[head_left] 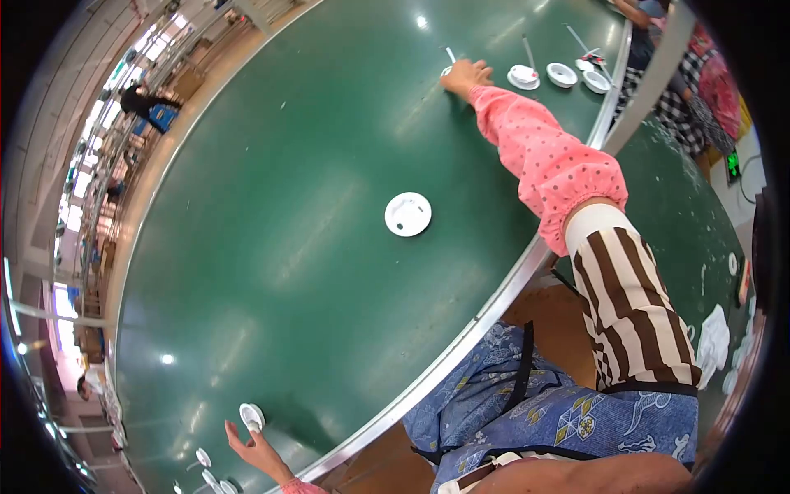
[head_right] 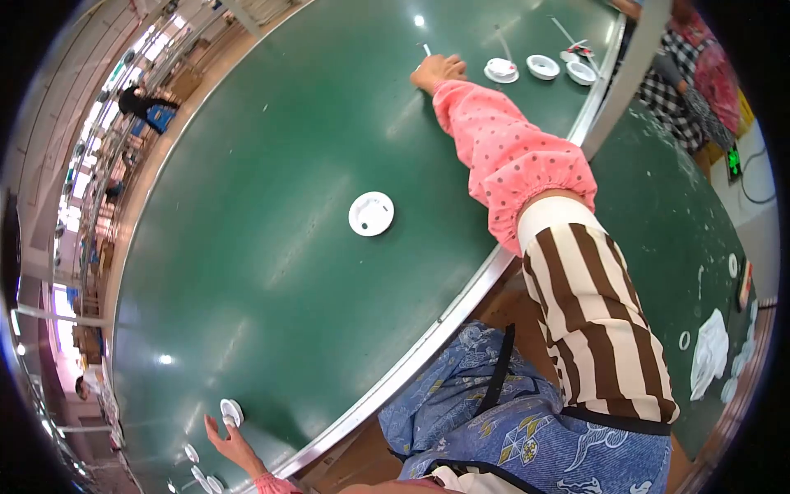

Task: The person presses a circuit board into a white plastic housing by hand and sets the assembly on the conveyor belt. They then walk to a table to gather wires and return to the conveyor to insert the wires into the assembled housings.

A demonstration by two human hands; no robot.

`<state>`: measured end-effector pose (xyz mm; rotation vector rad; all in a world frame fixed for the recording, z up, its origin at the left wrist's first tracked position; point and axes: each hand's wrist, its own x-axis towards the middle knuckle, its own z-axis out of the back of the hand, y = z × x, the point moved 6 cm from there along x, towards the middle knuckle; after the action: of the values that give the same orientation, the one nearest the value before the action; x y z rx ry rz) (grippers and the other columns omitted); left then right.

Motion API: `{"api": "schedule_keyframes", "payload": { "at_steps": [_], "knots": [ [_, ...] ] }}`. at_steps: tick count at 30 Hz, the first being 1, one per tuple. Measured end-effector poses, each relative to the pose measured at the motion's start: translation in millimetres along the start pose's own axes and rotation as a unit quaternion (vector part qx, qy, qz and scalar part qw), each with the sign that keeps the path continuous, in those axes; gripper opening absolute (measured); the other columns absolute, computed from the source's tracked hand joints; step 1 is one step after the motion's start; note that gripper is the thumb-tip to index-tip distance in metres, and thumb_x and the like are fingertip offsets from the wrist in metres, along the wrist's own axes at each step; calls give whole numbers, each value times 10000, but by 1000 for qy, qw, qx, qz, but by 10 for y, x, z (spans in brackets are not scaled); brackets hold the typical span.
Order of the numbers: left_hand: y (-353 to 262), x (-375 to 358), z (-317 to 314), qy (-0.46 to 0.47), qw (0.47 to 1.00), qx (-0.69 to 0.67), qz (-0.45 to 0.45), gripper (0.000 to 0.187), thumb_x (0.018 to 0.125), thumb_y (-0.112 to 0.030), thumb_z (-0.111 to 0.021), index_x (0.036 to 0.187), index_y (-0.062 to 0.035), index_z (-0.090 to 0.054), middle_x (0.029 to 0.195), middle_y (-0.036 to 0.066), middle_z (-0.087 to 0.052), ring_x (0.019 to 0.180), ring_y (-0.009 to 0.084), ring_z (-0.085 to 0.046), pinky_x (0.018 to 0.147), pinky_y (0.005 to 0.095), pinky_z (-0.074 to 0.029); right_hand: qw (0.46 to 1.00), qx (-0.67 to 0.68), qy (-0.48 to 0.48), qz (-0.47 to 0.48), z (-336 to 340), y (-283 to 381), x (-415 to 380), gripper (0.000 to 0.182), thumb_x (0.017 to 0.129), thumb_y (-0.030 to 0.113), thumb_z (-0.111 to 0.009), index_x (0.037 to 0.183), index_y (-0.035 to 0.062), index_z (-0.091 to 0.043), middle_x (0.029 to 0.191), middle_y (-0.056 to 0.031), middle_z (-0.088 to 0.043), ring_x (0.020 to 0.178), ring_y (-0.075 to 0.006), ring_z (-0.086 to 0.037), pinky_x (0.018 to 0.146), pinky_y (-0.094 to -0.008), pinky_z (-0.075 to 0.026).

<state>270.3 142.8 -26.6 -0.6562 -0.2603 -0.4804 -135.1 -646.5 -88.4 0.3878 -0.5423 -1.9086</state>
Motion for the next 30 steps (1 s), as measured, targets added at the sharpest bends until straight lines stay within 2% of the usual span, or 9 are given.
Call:
{"api": "schedule_keyframes", "payload": {
  "at_steps": [3, 7, 11, 17, 20, 21, 25, 28, 30],
  "knots": [
    [-171, -84, 68, -6, 1000, -2, 8, 519, 923, -24, -546, 1439, -52, -511, 1419, 108, -548, 1284, 229, -539, 877, 365, -456, 998, 33, -53, -17, -80, 16, 110, 394, 835, 272, -678, 1187, 95, -669, 1379, -150, -520, 1320, -374, -463, 1010, -498, -446],
    [-415, -163, 131, -25, 1000, -18, -3, 487, 896, 9, -529, 1380, -28, -560, 1354, 116, -595, 1214, 232, -582, 876, 359, -456, 971, 113, -36, 207, -62, 264, 19, 362, 812, 239, -689, 1105, 30, -645, 1120, -210, -667, 1063, -396, -656, 890, -472, -523],
    [-958, -295, 85, 6, 999, -33, -41, 432, 852, 37, -534, 1272, 5, -629, 1213, 132, -660, 1105, 251, -619, 858, 353, -465, 921, 190, 75, 333, 188, 738, -593, 304, 790, 181, -702, 1037, 7, -664, 1066, -176, -685, 977, -336, -674, 834, -433, -524],
    [-2012, -827, -26, -13, 967, 2, -256, 355, 896, -68, -562, 1229, 27, -639, 1161, 153, -657, 1118, 306, -613, 930, 400, -478, 674, 310, 378, 555, 953, 610, -3148, 146, 761, 73, -729, 875, 29, -649, 856, -65, -629, 777, -152, -591, 677, -339, -487],
    [-2623, -1104, 14, -8, 932, 17, -363, 405, 953, -224, -592, 1269, 28, -619, 1231, 156, -641, 1200, 345, -565, 980, 413, -454, 558, 311, 470, 609, 1181, 44, -4234, 376, 816, 335, -837, 815, 46, -596, 685, -76, -596, 606, -230, -560, 547, -389, -426],
    [-2702, -1180, 33, 2, 921, 23, -388, 424, 964, -257, -591, 1275, 31, -613, 1237, 160, -638, 1212, 353, -556, 991, 416, -451, 543, 292, 509, 601, 1218, -121, -4463, 314, 824, 271, -809, 828, 41, -596, 700, -87, -605, 618, -239, -571, 555, -396, -429],
    [-2432, -1415, -299, 320, 877, -237, -268, 351, 982, -190, -585, 1223, 63, -612, 1115, 156, -680, 1064, 306, -642, 934, 406, -488, 501, 234, 613, 565, 1508, -430, -4857, 135, 755, -15, -605, 885, 8, -581, 757, -114, -627, 689, -260, -611, 619, -402, -453],
    [-2186, -1650, -473, 396, 839, -362, -88, 233, 965, -21, -463, 1083, 55, -649, 802, 121, -692, 684, 191, -663, 627, 309, -529, 482, 232, 629, 564, 1611, -509, -4893, 174, 779, 9, -637, 949, 14, -602, 833, -116, -644, 768, -246, -632, 667, -387, -482],
    [-2238, -1677, -454, 404, 842, -346, -88, 216, 962, -18, -465, 1022, 33, -665, 722, 71, -670, 555, 101, -577, 512, 257, -447, 522, 273, 597, 545, 1621, -545, -4834, 219, 779, 36, -644, 992, -3, -616, 886, -127, -663, 821, -240, -646, 723, -382, -502]
  ]
}}
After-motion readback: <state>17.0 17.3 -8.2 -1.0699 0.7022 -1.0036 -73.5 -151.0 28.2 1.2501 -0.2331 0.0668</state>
